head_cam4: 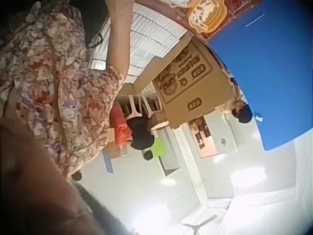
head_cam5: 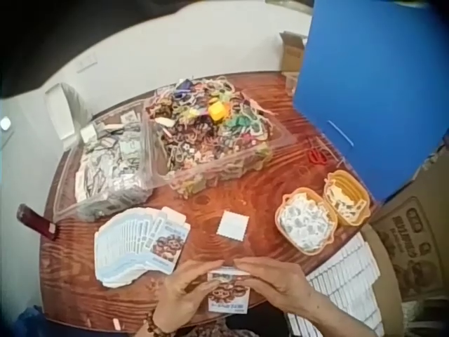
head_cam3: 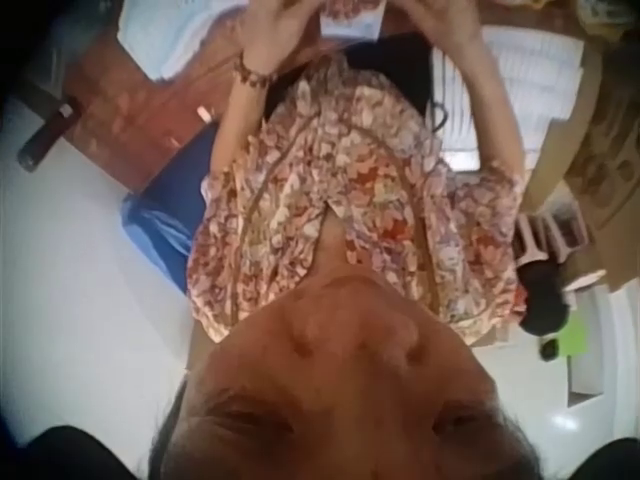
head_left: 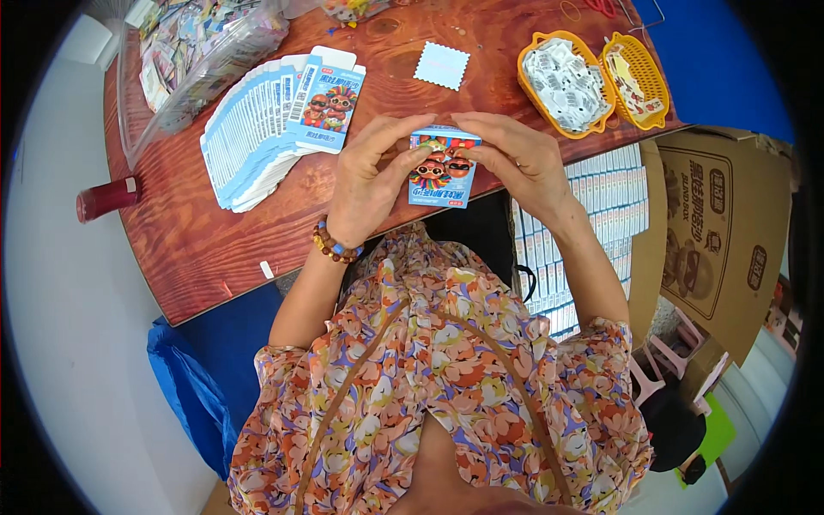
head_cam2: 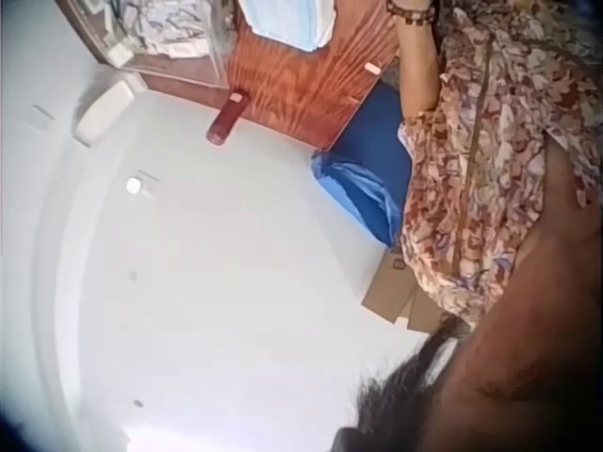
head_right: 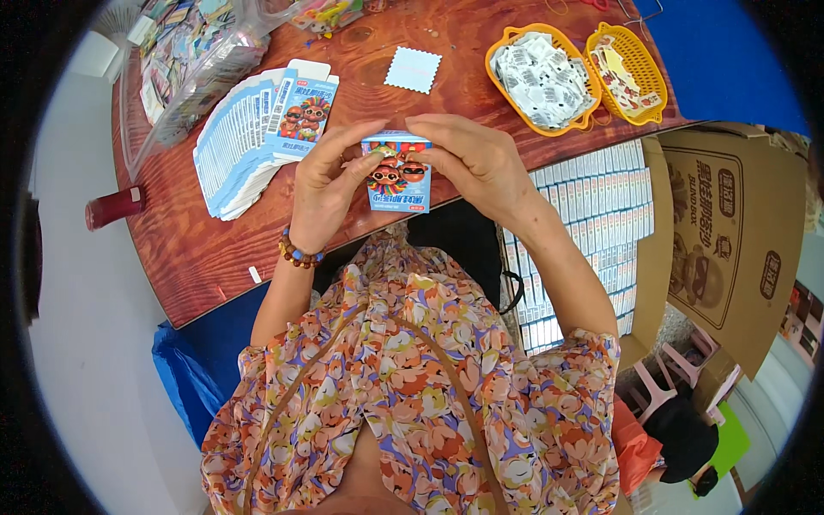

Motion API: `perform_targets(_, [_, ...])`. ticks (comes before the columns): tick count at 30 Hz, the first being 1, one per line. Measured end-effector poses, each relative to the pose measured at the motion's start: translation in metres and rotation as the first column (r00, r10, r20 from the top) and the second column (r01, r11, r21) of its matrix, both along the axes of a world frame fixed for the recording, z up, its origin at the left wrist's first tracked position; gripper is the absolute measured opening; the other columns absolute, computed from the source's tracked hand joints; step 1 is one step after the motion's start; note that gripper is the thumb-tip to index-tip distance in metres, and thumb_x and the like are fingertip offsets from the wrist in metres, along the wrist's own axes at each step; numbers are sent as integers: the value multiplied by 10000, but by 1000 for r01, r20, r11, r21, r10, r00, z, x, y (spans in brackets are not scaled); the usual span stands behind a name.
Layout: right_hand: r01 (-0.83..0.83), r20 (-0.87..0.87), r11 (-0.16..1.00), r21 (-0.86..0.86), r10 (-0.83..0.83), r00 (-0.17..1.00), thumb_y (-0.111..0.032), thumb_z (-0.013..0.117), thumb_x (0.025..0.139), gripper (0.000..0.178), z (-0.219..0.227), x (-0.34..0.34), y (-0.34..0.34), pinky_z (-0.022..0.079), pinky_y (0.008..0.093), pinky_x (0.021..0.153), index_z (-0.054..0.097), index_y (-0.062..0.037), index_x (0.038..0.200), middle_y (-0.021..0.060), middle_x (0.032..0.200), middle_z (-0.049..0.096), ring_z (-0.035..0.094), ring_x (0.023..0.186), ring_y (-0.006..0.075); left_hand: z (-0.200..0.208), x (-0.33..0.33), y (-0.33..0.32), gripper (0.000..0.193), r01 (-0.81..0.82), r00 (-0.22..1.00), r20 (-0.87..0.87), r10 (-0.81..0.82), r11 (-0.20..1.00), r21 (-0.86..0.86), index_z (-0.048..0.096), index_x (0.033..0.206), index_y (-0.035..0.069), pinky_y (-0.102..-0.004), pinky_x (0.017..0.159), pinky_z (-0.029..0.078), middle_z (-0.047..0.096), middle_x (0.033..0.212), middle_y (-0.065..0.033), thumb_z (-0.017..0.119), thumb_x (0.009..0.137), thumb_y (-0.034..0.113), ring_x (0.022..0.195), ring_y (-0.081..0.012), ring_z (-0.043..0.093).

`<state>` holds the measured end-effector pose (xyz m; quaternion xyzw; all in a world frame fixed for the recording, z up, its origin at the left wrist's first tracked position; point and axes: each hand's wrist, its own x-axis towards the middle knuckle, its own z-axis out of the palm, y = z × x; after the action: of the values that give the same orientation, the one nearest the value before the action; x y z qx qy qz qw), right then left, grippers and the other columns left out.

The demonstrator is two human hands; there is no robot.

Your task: Packing small items and packets into individual plastic bags at a workbench.

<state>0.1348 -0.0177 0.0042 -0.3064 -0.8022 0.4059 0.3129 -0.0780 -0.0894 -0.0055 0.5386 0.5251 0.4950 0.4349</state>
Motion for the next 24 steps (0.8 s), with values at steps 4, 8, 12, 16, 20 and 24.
perform_targets(4, [2,-8,998,55,-2,1000,-9,704,852,325,3,8,-5,537,323,919,682,14,1175,137,1192,694,667,1104,256,0,5,1,344,6,999,-48,-3,998,59,698,1210,71,-270,754,497,643,988,-64,681,873,5,869,-152,617])
perform_targets(8, [-47,-50,999,22,48,998,4,686,869,314,-4,23,-3,545,311,891,677,6,1183,123,1192,696,673,1076,225,-7,14,3,304,67,998,-19,-66,997,42,706,1172,50,-264,734,497,641,981,-62,677,876,-14,852,-137,616])
perform_targets(12, [41,-282,755,-655,-294,913,5,662,902,448,0,30,-23,540,294,875,564,-23,1339,82,1227,675,662,1068,173,-3,30,5,252,39,999,-24,-39,999,-7,703,1133,26,-249,709,488,638,980,-65,671,888,-22,832,-120,608])
perform_targets(16, [50,-197,758,-650,-232,952,-33,650,937,403,-27,56,-47,526,276,869,548,-18,1326,56,1143,676,643,1059,127,-6,47,-9,263,111,980,-161,-119,992,-56,692,1150,17,-248,704,495,628,1009,-67,668,891,-22,821,-122,601])
perform_targets(20, [198,102,574,-794,-195,975,-153,710,910,312,-26,151,-64,540,269,829,663,-9,1181,72,1011,711,668,946,134,-2,75,-20,430,351,934,53,-353,879,-323,580,1334,31,-283,850,560,637,1114,-105,638,911,-28,984,-175,676])
perform_targets(24, [804,670,474,-359,-468,576,-238,676,873,318,-56,305,-98,533,317,705,699,19,1060,116,850,735,688,784,177,-5,65,-9,455,334,939,12,-344,901,-275,561,1355,29,-287,869,556,652,1145,-114,641,912,-36,992,-167,674])
